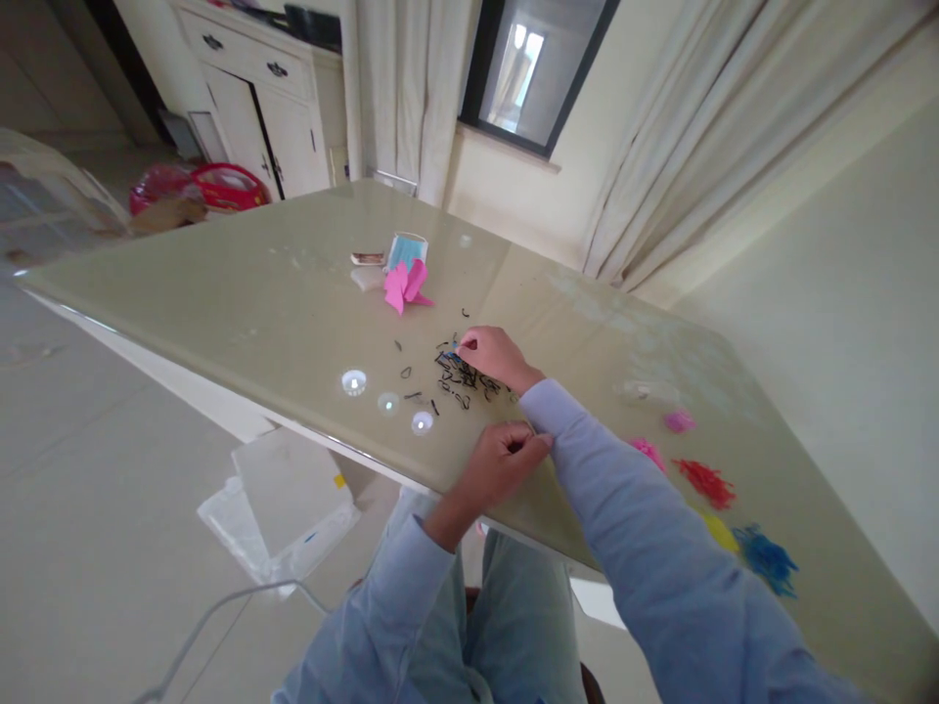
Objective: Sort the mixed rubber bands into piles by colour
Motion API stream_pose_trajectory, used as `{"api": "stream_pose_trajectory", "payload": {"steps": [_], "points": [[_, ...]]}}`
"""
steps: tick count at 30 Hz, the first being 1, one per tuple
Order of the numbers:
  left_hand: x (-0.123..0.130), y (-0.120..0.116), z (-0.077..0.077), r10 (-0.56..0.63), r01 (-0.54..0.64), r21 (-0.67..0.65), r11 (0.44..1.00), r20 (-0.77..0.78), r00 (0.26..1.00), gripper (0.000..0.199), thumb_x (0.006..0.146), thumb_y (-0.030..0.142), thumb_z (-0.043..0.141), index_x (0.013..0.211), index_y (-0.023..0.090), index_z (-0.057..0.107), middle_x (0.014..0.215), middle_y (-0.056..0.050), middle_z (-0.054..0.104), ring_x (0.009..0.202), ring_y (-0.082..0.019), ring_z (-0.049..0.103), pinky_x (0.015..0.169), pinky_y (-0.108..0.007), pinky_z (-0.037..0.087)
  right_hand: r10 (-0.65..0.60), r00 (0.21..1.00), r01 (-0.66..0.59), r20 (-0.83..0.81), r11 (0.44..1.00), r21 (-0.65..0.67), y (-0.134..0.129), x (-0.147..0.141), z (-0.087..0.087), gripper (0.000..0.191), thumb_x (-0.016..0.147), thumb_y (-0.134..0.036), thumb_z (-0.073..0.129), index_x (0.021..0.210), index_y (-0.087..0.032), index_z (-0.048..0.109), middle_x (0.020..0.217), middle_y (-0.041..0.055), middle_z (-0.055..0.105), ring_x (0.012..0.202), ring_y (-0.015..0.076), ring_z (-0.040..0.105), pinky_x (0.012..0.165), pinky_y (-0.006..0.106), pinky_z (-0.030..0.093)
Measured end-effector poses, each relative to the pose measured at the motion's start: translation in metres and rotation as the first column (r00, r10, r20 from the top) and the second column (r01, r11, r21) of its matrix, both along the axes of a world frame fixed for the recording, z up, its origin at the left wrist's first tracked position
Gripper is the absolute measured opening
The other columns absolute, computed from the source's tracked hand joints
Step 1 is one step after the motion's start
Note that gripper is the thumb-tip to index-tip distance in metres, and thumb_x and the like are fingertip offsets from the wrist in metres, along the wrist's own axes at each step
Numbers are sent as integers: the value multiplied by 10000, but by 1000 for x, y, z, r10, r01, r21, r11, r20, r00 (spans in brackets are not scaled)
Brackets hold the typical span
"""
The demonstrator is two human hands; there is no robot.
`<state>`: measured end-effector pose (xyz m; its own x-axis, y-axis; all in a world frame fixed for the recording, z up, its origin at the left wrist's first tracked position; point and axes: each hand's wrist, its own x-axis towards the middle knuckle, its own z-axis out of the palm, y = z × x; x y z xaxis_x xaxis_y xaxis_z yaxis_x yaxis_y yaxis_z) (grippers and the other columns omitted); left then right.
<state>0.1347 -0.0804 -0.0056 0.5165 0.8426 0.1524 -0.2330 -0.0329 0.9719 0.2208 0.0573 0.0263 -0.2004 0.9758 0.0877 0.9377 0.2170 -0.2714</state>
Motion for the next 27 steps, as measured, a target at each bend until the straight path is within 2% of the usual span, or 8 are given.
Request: {"api": "stream_pose_trajectory", "payload": {"steps": [8, 14, 17, 19, 22, 27], "points": [[0, 0, 0, 4, -3, -23, 1000, 36, 999, 492, 869, 457, 567, 536, 194, 319, 549, 57, 281, 547, -89, 294, 536, -268, 240, 18, 1000, -17, -19, 999, 43, 2, 1, -9, 168, 839, -197, 589, 807, -179, 754, 834, 64, 748, 774, 180, 648, 724, 261, 441], [1, 0, -2, 38, -36, -52, 998, 35, 999, 511, 858, 502, 570, 535, 195, 319, 542, 55, 283, 538, -90, 293, 528, -270, 243, 51, 981, -32, -188, 994, 104, -5, 2, -12, 152, 834, -176, 578, 765, -172, 713, 784, 41, 723, 705, 148, 611, 711, 257, 438], [1, 0, -2, 70, -67, -65, 996, 36, 997, 509, 854, 501, 569, 529, 196, 324, 531, 54, 292, 533, -90, 301, 526, -268, 255, 34, 937, -16, -347, 998, 56, -16, 3, -11, 137, 850, -229, 575, 788, -175, 685, 737, 15, 691, 652, 128, 587, 673, 247, 439], [2, 0, -1, 82, -80, -72, 994, 31, 996, 503, 855, 493, 565, 525, 197, 326, 525, 55, 295, 526, -89, 297, 515, -267, 247, 7, 864, -21, -503, 1000, -23, -26, 5, -9, 156, 865, -296, 563, 821, -178, 655, 674, -14, 644, 567, 110, 553, 603, 233, 431], [2, 0, -1, 95, -93, -84, 992, 24, 995, 489, 853, 478, 568, 523, 196, 341, 516, 55, 313, 517, -87, 300, 502, -263, 242, -54, 692, -40, -720, 993, -113, -45, 10, -8, 219, 866, -404, 559, 836, -190, 597, 650, -44, 587, 451, 76, 470, 486, 214, 383], [1, 1, -1, 101, -99, -74, 992, 13, 995, 487, 848, 484, 576, 515, 191, 374, 494, 52, 366, 496, -83, 324, 494, -253, 266, -217, 421, 0, -881, 971, -240, -68, 22, -8, 286, 799, -477, 623, 805, -200, 555, 649, -48, 586, 406, 58, 439, 382, 193, 291]]}}
